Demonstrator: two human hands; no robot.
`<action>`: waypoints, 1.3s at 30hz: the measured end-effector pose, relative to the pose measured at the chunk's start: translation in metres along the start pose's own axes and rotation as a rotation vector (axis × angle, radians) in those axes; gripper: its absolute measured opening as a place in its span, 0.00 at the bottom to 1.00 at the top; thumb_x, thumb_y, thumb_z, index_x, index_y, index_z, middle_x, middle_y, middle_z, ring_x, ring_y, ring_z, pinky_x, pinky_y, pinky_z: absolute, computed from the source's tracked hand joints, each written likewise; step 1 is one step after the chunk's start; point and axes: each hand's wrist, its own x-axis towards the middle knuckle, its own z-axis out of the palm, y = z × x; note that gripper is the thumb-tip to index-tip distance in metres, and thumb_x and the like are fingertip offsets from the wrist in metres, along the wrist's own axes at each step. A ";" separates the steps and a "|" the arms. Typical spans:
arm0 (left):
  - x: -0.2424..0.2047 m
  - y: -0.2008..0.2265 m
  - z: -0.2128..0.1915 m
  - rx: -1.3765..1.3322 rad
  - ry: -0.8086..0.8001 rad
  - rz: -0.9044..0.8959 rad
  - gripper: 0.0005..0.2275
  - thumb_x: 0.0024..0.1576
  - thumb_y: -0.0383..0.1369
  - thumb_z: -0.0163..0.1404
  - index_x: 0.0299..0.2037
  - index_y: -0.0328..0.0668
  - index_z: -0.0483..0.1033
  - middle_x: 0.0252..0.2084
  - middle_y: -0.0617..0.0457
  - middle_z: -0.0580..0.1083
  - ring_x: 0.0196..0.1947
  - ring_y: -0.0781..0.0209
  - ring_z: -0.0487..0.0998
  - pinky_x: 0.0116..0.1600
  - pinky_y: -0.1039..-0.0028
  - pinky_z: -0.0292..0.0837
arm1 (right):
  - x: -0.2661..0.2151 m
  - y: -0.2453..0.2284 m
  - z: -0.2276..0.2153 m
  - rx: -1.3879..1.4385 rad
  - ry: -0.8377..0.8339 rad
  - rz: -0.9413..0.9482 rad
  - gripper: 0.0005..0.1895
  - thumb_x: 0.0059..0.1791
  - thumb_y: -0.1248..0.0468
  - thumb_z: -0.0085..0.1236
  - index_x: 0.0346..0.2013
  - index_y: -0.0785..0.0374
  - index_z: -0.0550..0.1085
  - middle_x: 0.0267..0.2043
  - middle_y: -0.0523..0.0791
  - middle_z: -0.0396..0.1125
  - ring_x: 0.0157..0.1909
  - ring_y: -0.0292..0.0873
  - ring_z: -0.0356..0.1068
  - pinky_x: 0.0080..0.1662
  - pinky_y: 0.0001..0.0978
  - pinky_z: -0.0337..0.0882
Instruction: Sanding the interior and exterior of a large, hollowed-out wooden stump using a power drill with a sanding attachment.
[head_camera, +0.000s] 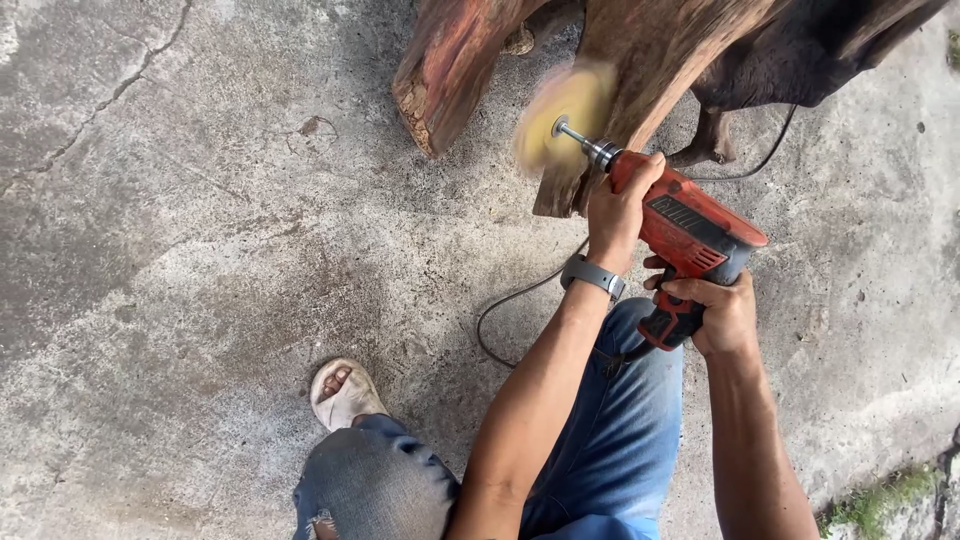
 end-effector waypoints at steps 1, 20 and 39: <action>0.001 -0.003 0.000 0.001 0.000 0.000 0.33 0.46 0.54 0.59 0.49 0.30 0.72 0.41 0.41 0.73 0.49 0.52 0.74 0.52 0.63 0.68 | 0.003 0.011 -0.010 0.001 0.000 0.000 0.19 0.32 0.82 0.60 0.38 0.78 0.74 0.31 0.61 0.70 0.27 0.60 0.75 0.30 0.52 0.77; 0.027 -0.062 -0.057 -0.167 0.119 -0.105 0.26 0.46 0.45 0.63 0.47 0.34 0.73 0.37 0.42 0.74 0.39 0.53 0.77 0.39 0.63 0.74 | -0.004 0.101 -0.024 -0.096 0.042 0.075 0.18 0.29 0.80 0.65 0.34 0.75 0.77 0.24 0.58 0.70 0.25 0.56 0.75 0.31 0.49 0.76; 0.066 -0.063 -0.047 -0.200 0.146 -0.100 0.22 0.40 0.43 0.64 0.39 0.36 0.76 0.27 0.44 0.73 0.27 0.54 0.77 0.26 0.64 0.71 | -0.002 0.041 0.030 -0.170 0.142 0.017 0.20 0.28 0.78 0.68 0.33 0.73 0.76 0.26 0.55 0.71 0.26 0.54 0.75 0.31 0.46 0.76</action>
